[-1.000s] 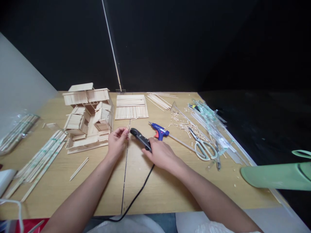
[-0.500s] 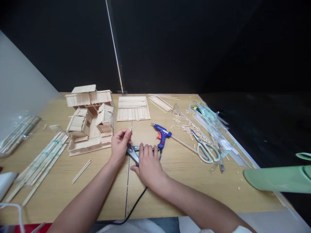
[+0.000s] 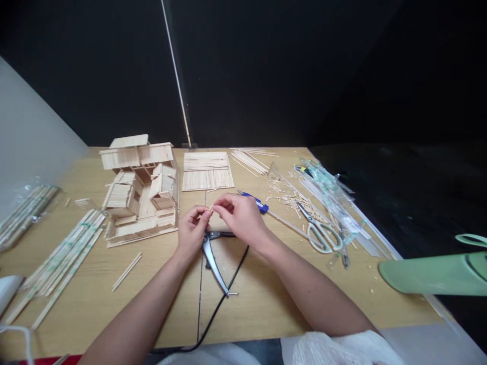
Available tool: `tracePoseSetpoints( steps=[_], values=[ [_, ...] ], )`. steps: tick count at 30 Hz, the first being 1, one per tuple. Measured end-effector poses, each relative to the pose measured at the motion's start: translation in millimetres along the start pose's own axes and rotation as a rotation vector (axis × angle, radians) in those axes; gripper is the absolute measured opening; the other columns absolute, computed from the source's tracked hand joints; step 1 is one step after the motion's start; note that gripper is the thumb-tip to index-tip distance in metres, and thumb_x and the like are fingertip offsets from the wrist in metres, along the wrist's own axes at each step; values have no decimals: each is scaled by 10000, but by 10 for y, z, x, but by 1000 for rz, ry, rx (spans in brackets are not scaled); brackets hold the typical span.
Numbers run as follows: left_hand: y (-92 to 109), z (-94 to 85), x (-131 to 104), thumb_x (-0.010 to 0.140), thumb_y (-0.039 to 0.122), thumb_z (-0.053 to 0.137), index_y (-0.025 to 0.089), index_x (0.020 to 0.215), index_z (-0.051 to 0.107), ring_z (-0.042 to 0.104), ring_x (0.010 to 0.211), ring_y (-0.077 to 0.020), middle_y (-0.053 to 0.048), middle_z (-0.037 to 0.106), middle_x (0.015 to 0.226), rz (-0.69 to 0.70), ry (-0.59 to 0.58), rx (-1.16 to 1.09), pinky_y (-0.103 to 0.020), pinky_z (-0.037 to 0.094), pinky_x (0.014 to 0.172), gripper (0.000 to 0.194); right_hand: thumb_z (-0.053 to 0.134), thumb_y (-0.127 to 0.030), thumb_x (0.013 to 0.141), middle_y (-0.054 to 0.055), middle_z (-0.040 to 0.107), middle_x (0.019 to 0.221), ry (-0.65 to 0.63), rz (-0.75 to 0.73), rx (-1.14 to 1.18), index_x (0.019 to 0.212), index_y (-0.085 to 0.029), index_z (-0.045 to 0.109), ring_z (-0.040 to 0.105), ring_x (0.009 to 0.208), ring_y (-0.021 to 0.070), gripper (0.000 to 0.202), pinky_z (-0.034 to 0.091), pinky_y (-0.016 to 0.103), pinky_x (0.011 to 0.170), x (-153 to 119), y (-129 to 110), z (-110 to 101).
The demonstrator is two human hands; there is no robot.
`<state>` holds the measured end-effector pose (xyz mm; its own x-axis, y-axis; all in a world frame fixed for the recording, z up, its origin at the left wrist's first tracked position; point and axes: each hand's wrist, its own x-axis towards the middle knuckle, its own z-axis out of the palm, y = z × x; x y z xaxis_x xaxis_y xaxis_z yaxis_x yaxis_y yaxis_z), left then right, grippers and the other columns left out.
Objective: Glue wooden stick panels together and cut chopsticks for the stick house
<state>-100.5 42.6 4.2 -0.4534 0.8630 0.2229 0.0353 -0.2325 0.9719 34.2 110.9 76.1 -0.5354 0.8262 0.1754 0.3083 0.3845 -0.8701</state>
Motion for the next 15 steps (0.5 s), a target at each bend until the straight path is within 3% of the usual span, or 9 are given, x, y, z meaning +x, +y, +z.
tracePoseSetpoints(
  steps=[6,9,12,15],
  values=[
    [-9,0,11,850,408,655,169,821,686,540,613,-100,-29,606,795,21,-32,-7,-190,443,503,243,727,-451,736,28,679,653,-201,202,410,782,-153,647,624,553,131,312,523,267,566,83,86,-21],
    [-4,16,3,820,439,683,169,818,688,533,581,-93,-24,611,788,-9,-28,-62,-203,453,511,270,657,-472,796,24,670,660,-283,243,445,752,-163,605,594,520,115,317,491,251,536,212,196,-8],
    [-21,25,9,777,491,714,163,829,673,509,515,-74,-1,600,720,-100,50,-135,-195,427,488,335,514,-357,906,33,660,644,-178,172,58,714,-167,603,589,546,126,284,468,253,579,451,358,67],
    [-62,8,49,752,511,731,156,809,641,476,476,-60,33,553,618,-180,150,-210,-178,397,472,371,540,-218,891,68,721,832,-96,13,-500,870,-178,691,643,770,176,158,454,271,718,740,517,188]
  ],
)
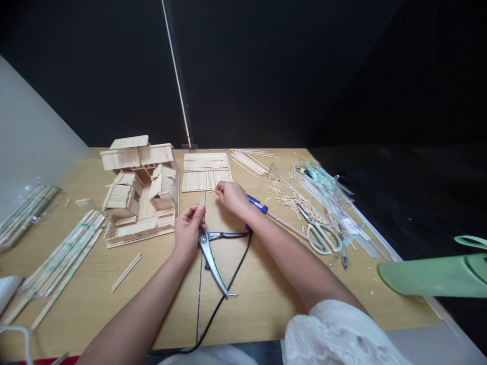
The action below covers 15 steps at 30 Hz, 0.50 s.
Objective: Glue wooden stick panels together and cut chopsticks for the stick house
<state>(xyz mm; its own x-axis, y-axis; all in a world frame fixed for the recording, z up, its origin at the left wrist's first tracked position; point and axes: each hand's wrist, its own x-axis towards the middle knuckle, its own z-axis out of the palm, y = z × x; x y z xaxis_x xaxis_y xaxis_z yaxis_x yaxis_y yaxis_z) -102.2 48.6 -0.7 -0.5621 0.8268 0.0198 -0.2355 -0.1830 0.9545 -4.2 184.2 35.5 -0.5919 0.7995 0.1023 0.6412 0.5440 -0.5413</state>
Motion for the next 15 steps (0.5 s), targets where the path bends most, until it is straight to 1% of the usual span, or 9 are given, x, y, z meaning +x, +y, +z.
tracePoseSetpoints(
  steps=[2,3,5,9,12,15],
  values=[
    [-10,-18,44,736,519,742,154,800,630,458,465,-52,43,539,597,-26,55,-57,-171,382,462,387,544,-194,887,78,715,1007,-24,-80,-215,1006,-214,699,643,900,201,197,441,275,754,174,28,99],
    [-9,-26,64,725,526,748,153,800,630,452,461,-49,43,540,598,-34,78,-80,-169,376,456,399,537,-201,895,81,700,1057,-53,-119,-283,1043,-228,695,640,933,209,218,438,275,754,243,34,143],
    [2,-34,94,700,547,757,150,800,634,443,452,-46,43,541,598,-47,114,-108,-168,366,444,427,521,-227,912,90,679,1086,-120,-179,-379,1059,-232,694,635,957,223,228,436,279,744,337,37,213],
    [28,-28,110,673,562,767,149,800,637,432,437,-46,49,527,570,-73,142,-135,-167,345,427,452,503,-231,925,111,665,1090,-205,-212,-446,1071,-207,693,631,976,243,241,436,288,743,393,33,269],
    [26,-20,103,678,563,763,151,801,636,428,435,-45,51,524,565,-75,142,-129,-168,341,427,448,506,-232,933,131,661,1101,-229,-206,-450,1068,-184,694,636,974,245,237,438,288,753,402,25,255],
    [8,-24,100,687,557,760,150,800,635,423,437,-44,50,524,568,-69,137,-124,-168,335,426,440,515,-231,932,156,656,1097,-253,-195,-456,1025,-157,699,644,955,251,219,442,296,764,406,7,237]
  ],
)
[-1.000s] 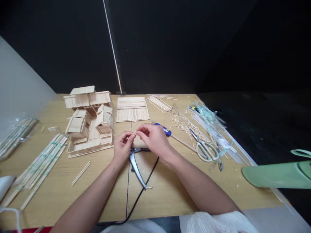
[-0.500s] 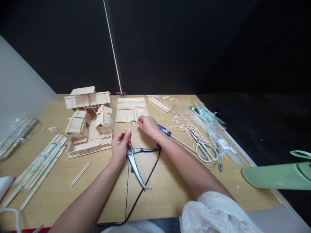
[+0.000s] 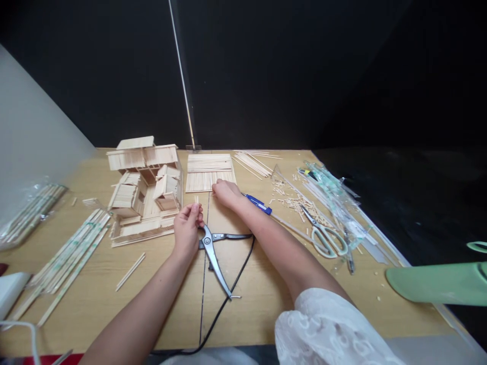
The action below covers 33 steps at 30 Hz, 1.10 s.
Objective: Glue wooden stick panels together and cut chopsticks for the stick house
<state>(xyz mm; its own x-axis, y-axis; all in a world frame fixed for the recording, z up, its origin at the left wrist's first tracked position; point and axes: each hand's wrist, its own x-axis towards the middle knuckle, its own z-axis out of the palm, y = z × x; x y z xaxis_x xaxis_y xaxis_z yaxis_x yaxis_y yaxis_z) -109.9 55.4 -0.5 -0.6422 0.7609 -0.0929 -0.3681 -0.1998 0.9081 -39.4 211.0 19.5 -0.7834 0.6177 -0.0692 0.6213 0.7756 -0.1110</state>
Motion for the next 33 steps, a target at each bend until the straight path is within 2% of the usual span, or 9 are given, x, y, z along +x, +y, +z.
tracePoseSetpoints(
  steps=[5,8,10,14,18,23,26,30,33],
  values=[
    [-13,-22,13,695,548,757,147,816,641,427,448,-43,53,525,580,-3,-6,-3,-167,344,436,434,475,-195,942,182,663,1085,13,0,23,1041,-124,656,637,925,251,218,430,300,737,-159,-55,-23],
    [-1,-20,14,691,534,763,147,803,634,428,447,-41,55,526,583,-22,-9,-18,-166,337,433,423,471,-207,949,78,705,918,108,-9,271,1058,-172,617,624,775,182,186,408,263,683,-397,-100,-107],
    [10,-11,4,689,514,771,145,791,627,422,443,-38,55,524,579,-48,-27,-32,-164,326,430,409,499,-204,929,13,691,795,180,-73,496,999,-182,625,593,686,137,145,393,237,660,-571,-136,-209],
    [23,14,-40,691,481,776,142,782,620,408,439,-32,57,512,567,-150,-106,-46,-156,309,430,384,571,-213,871,3,686,750,193,-165,735,839,-168,677,565,645,113,119,393,229,629,-811,-211,-408],
    [11,33,-74,669,459,791,142,756,622,434,473,-39,30,551,634,-196,-190,-39,-157,334,433,370,612,-198,826,11,699,760,239,-126,822,797,-165,680,596,665,118,81,436,245,662,-869,-240,-455],
    [-10,39,-70,671,493,781,151,749,620,426,454,-45,29,547,617,-169,-209,42,-167,336,428,386,641,-198,777,-3,648,757,304,-115,980,824,-174,617,605,695,122,57,478,252,673,-837,-203,-367],
    [-2,33,-73,710,525,752,149,746,612,417,428,-43,44,518,560,-94,-220,140,-167,326,428,403,687,-218,733,-13,642,753,271,-74,1141,874,-179,597,616,697,123,172,492,257,682,-811,-187,-318],
    [32,33,-96,735,546,729,153,739,607,422,426,-47,52,509,548,-20,-209,204,-172,338,436,412,728,-251,695,-19,653,711,147,28,1335,944,-159,622,605,627,107,286,477,242,633,-791,-207,-280],
    [54,31,-100,736,545,724,155,756,631,414,430,-52,48,519,559,29,-196,246,-180,331,431,402,751,-308,680,-12,652,672,94,86,1404,863,-138,661,574,574,94,265,461,234,594,-785,-239,-258]
  ],
)
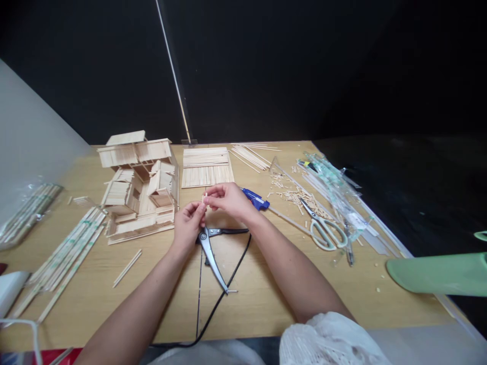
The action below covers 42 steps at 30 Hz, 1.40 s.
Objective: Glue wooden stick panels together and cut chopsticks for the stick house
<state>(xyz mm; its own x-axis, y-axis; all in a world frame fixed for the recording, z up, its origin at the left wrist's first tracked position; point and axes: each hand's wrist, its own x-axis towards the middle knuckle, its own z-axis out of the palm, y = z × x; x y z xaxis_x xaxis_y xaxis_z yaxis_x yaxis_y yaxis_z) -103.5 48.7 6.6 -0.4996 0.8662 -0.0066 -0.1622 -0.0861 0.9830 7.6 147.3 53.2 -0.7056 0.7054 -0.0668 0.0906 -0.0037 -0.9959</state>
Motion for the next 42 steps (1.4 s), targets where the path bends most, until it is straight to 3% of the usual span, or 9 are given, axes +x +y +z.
tracePoseSetpoints(
  steps=[6,10,12,16,21,25,28,32,42],
  values=[
    [-12,-139,106,795,502,655,172,780,677,438,444,-97,26,544,544,80,26,215,-223,343,463,331,760,-363,682,-8,645,632,72,-10,-42,752,-145,658,560,545,100,251,470,242,579,55,94,-5],
    [8,-238,129,851,327,602,194,750,694,583,637,-170,-54,658,729,241,-38,861,-268,400,600,191,698,-260,766,24,687,676,222,-28,-388,756,-153,681,610,605,130,109,479,251,611,122,234,-52],
    [29,-244,106,870,298,576,198,749,703,608,711,-203,-85,670,802,253,-83,1153,-286,400,631,202,687,-216,784,47,720,721,225,-26,-633,756,-160,703,640,664,153,65,480,263,651,140,291,-48],
    [59,-224,75,912,299,516,190,846,731,632,752,-226,-109,668,868,196,-103,1345,-299,414,646,250,697,-196,792,66,746,768,142,-20,-884,801,-168,737,665,724,177,50,481,278,721,148,357,0],
    [39,-241,91,912,278,518,200,912,736,646,803,-237,-104,681,936,218,-84,1280,-313,430,672,231,697,-178,772,56,731,729,125,-24,-752,778,-159,720,648,680,162,31,476,275,700,159,426,2],
    [-8,-270,140,896,257,548,192,891,745,645,814,-219,-94,700,892,294,-67,1000,-315,458,745,208,747,-281,721,3,685,660,109,38,-142,764,-148,679,612,601,125,155,475,252,639,159,418,-5],
    [-44,-272,183,858,266,608,184,885,753,626,714,-178,-74,715,839,292,-58,699,-296,473,711,169,834,-357,607,-26,649,620,99,4,142,743,-137,688,560,570,92,296,449,230,625,150,363,13],
    [-60,-254,203,797,335,690,180,861,765,581,617,-132,-52,722,822,242,-37,460,-255,459,609,184,885,-361,530,-23,647,624,75,23,324,696,-135,698,522,549,71,337,411,217,588,142,315,49],
    [-24,-229,185,773,403,721,151,789,746,460,450,-61,-12,654,691,180,-89,227,-208,372,447,254,904,-299,545,-19,637,622,-62,193,509,644,-134,688,505,525,51,289,391,194,527,95,232,27]
  ],
)
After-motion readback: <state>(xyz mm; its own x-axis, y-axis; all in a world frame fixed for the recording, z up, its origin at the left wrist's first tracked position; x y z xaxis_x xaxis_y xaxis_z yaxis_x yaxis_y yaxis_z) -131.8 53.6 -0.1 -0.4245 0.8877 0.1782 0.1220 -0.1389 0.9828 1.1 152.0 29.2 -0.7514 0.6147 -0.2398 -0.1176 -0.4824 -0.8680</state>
